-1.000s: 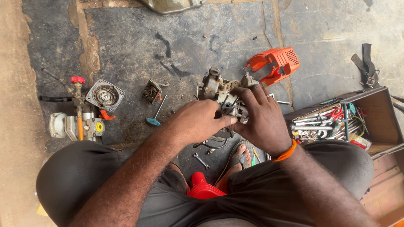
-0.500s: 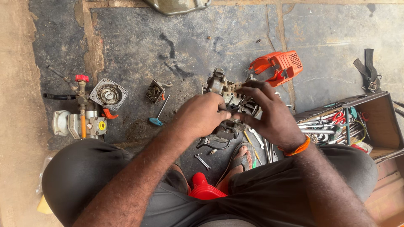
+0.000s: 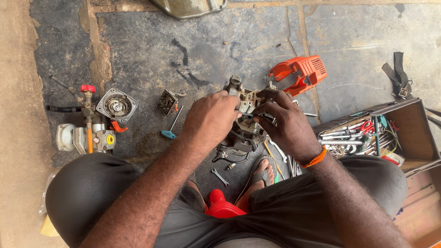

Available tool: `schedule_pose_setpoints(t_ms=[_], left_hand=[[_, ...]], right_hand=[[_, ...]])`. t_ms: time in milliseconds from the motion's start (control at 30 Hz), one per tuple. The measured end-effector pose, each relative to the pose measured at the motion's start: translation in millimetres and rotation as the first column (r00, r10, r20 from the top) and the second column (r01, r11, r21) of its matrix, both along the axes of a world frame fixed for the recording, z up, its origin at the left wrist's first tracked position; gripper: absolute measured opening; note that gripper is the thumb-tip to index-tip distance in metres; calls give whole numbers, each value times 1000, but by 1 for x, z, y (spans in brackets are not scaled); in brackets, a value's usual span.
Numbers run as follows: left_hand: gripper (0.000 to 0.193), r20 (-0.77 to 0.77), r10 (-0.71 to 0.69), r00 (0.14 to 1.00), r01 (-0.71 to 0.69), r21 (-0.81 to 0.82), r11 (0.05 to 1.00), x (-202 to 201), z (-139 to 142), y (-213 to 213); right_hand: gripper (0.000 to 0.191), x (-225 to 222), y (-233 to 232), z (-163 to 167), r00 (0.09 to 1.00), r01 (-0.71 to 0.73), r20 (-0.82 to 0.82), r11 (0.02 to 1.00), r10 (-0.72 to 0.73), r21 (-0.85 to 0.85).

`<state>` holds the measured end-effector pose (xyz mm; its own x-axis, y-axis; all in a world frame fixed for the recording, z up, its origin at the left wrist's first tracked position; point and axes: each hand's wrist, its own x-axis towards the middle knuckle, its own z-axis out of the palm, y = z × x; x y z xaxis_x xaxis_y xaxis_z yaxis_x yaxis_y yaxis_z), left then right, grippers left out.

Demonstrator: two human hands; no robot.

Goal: The person sits on the floor and uses a wrench to tighten bolts on a small engine block. They rotate the engine to access different sides and continue tightening fasteners throughout the clip.

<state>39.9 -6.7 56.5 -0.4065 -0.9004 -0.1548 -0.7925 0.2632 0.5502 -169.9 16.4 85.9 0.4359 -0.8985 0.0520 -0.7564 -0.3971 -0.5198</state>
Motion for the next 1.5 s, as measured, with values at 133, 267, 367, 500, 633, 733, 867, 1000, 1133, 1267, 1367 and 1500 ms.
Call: schedule_pose_setpoints(t_ms=[133, 267, 367, 500, 633, 733, 867, 1000, 1133, 1267, 1367, 1500], left_hand=[[22, 2, -15, 1000, 14, 16, 1000, 2, 8, -3], [23, -30, 13, 999, -11, 47, 999, 5, 22, 0], [21, -162, 77, 984, -17, 343, 939, 1, 30, 3], [21, -358, 178, 917, -2, 441, 898, -18, 30, 20], [26, -437, 240, 867, -61, 384, 921, -39, 18, 43], [24, -533, 337, 776, -98, 426, 899, -48, 10, 54], [24, -420, 332, 845, -119, 457, 881, -51, 8, 54], [25, -333, 319, 887, -229, 281, 932, -40, 11, 38], [24, -344, 406, 846, -320, 282, 905, -22, 14, 21], [25, -454, 377, 807, -352, 143, 925, -18, 17, 19], [25, -430, 395, 812, -345, 193, 919, -22, 18, 21], [25, -368, 399, 839, -335, 228, 914, -23, 18, 21]], right_hand=[[21, 2, -2, 2, 1000, -4, 30, 1000, 5, -27], [21, 0, 1, 9, 993, -1, 116, 994, 14, -106], [25, -6, 2, 14, 979, 166, 118, 986, -163, -9], [26, -18, 4, 15, 883, 315, 169, 820, -437, 478], [25, -29, 9, 10, 825, 71, 370, 727, -428, 683], [25, -33, 12, 5, 799, -1, 431, 715, -420, 699], [25, -37, 7, 2, 871, 33, 370, 791, -322, 610], [27, -35, 4, 2, 921, 49, 305, 847, -244, 530], [24, -30, 3, 5, 975, 159, 73, 893, -208, 420], [23, -23, -1, 8, 984, 147, 44, 925, -173, 351], [22, -20, -4, 8, 986, 127, 56, 928, -156, 351], [24, -18, -4, 5, 985, 162, -9, 912, -171, 377]])
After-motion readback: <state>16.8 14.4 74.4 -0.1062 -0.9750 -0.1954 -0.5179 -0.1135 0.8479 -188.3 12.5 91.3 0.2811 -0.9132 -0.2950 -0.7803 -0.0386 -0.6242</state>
